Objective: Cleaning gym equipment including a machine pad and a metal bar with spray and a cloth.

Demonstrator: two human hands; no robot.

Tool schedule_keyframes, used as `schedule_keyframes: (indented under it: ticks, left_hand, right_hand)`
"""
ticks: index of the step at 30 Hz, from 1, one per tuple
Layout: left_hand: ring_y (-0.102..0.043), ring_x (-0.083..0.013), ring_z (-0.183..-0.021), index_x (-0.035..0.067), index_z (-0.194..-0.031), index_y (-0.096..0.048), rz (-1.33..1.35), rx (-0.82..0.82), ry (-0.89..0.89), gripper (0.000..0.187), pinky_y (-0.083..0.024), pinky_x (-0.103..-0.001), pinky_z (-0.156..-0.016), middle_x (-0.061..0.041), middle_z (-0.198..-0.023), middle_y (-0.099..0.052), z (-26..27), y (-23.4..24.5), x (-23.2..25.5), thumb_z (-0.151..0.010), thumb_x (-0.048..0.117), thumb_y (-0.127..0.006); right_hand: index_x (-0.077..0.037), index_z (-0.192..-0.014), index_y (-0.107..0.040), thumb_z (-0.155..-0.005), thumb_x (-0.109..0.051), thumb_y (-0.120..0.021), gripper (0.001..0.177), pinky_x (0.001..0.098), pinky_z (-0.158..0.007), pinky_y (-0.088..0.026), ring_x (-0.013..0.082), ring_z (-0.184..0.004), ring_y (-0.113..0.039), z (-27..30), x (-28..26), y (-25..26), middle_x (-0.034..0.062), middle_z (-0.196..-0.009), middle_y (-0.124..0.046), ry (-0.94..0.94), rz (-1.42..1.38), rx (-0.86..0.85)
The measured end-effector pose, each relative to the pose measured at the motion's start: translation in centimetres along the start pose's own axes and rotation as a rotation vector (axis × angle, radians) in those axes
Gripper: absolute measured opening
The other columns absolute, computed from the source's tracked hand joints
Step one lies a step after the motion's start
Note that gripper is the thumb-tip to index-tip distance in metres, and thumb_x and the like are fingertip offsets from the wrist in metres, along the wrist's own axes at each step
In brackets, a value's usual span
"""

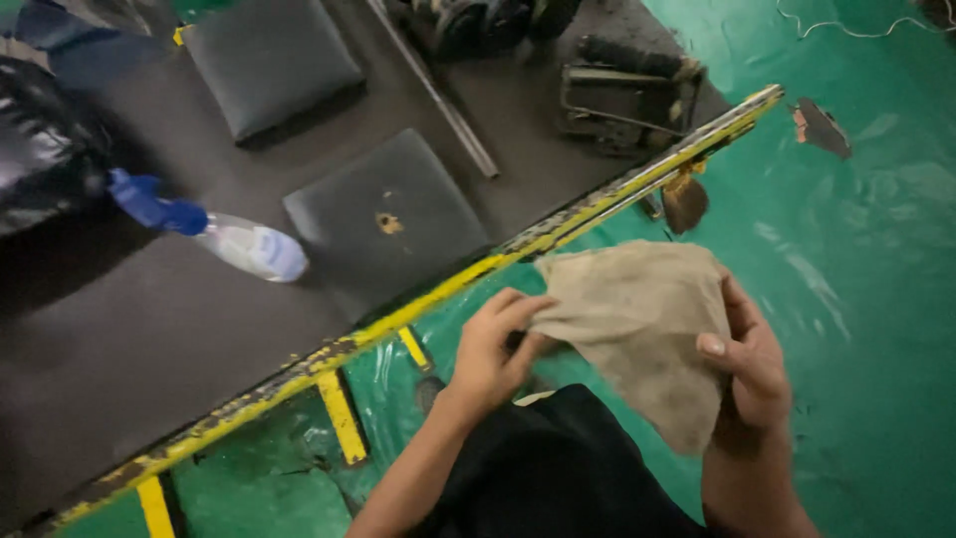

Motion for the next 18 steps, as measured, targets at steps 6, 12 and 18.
schedule_keyframes:
  ticks: [6,12,18]
  left_hand:
    - [-0.066,-0.0266,-0.087,0.013,-0.144,-0.059,0.040,0.024,0.133,0.059,-0.055,-0.035,-0.079,-0.010,-0.117,-0.070,-1.3,-4.2,0.8,-0.086,0.007,-0.067]
    - [-0.057,-0.0419,-0.120,0.008,-0.137,-0.052,-0.145,0.314,-0.452,0.081,-0.047,-0.046,-0.102,-0.026,-0.134,-0.051,-1.0,-6.7,8.2,-0.064,0.027,-0.082]
    - [-0.070,-0.0285,-0.119,0.011,-0.121,-0.075,-0.109,0.244,-0.289,0.043,-0.056,-0.038,-0.104,-0.012,-0.124,-0.072,0.3,-7.3,3.1,-0.079,0.005,-0.080]
  right_hand:
    - [0.007,-0.158,-0.041,-0.085,-0.011,-0.067,0.079,0.0440,-0.104,-0.051,0.0327,-0.123,-0.063,-1.8,-2.0,4.6,0.0216,-0.140,-0.060,-0.048,-0.198,-0.094]
    - [0.004,-0.155,-0.040,-0.090,-0.008,-0.064,0.070,0.0449,-0.104,-0.052,0.0318,-0.120,-0.064,-2.9,-1.0,2.3,0.0198,-0.136,-0.060,-0.209,-0.254,-0.177]
    - [0.002,-0.152,-0.040,-0.094,-0.006,-0.062,0.063,0.0410,-0.104,-0.052,0.0272,-0.122,-0.064,-4.1,0.9,1.8,0.0164,-0.138,-0.060,-0.272,-0.267,-0.226]
Point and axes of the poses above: each hand's wrist, its own z-axis away from the middle knuckle, its own y-axis out of the back of the hand, x = y × z, the point moved 6 cm from there along -z, towards the middle knuckle
